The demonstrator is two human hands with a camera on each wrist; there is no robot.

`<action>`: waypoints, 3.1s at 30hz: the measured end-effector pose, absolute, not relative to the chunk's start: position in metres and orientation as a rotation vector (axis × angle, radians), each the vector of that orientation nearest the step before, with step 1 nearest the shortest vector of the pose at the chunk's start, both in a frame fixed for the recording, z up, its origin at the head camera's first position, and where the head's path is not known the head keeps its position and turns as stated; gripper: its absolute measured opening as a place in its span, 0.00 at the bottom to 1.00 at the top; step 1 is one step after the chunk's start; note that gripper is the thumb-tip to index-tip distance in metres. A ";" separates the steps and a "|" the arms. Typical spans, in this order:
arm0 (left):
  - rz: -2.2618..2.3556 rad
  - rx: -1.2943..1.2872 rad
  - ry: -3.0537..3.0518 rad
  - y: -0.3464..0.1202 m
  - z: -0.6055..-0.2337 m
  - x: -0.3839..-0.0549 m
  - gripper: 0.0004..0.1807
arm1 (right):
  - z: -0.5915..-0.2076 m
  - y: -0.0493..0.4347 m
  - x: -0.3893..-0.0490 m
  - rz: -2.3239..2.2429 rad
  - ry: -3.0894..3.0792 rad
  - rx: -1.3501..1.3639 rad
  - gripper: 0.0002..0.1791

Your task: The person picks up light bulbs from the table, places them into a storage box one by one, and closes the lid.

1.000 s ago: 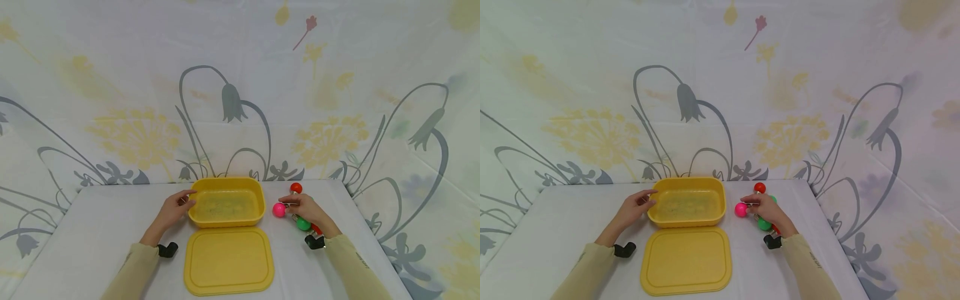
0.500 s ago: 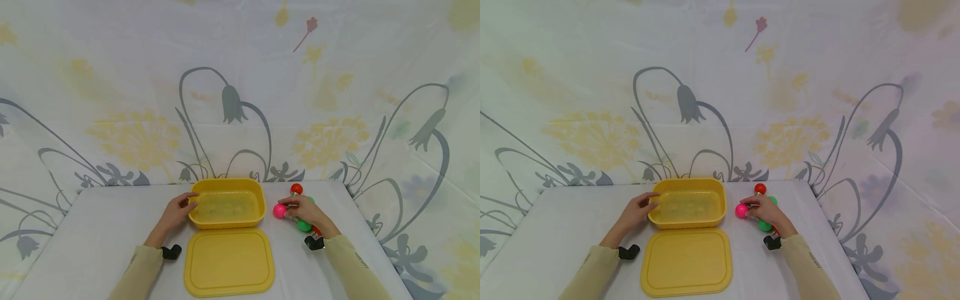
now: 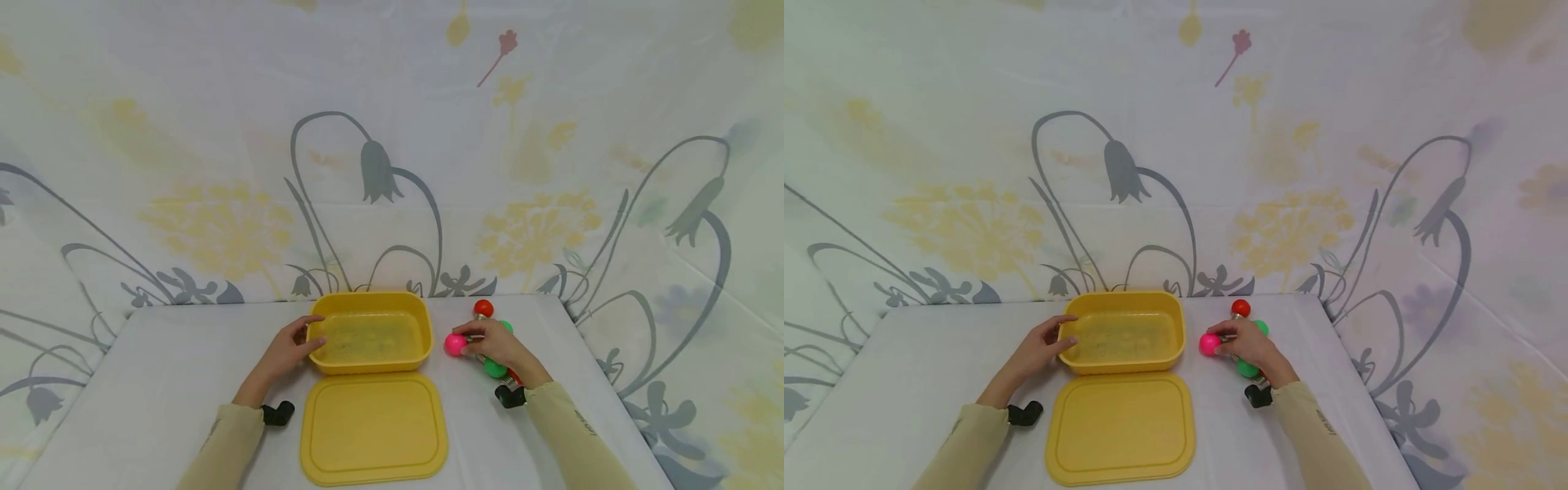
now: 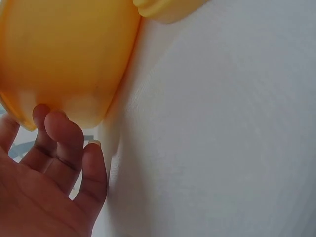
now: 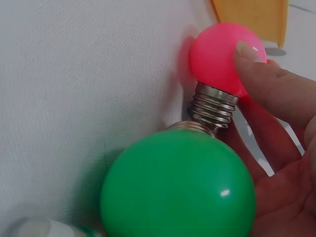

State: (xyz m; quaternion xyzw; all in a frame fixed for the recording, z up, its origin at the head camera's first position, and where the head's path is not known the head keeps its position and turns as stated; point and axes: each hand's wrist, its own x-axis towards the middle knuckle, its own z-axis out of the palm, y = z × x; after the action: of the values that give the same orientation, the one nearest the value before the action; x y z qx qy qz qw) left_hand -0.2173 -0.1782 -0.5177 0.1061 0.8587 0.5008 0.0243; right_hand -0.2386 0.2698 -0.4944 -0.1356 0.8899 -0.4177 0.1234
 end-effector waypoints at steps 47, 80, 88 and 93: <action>1.536 0.209 2.613 -0.173 -0.512 -0.215 0.25 | -0.488 0.268 -0.234 -1.288 2.585 -0.442 0.22; 1.505 0.165 2.665 -0.170 -0.512 -0.212 0.27 | -0.459 0.234 -0.227 -1.346 2.684 -0.555 0.22; 1.488 0.147 2.670 -0.170 -0.512 -0.211 0.27 | -0.453 0.225 -0.229 -1.360 2.659 -0.588 0.23; 1.494 0.165 2.677 -0.169 -0.512 -0.210 0.27 | -0.451 0.220 -0.232 -1.366 2.646 -0.571 0.23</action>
State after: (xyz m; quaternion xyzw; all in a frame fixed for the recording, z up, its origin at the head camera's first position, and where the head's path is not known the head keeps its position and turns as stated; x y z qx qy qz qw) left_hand -0.2099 -0.1694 -0.5118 0.0536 0.8714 0.4863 0.0358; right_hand -0.2319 0.2198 -0.4508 -0.1879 0.8713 -0.4499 0.0549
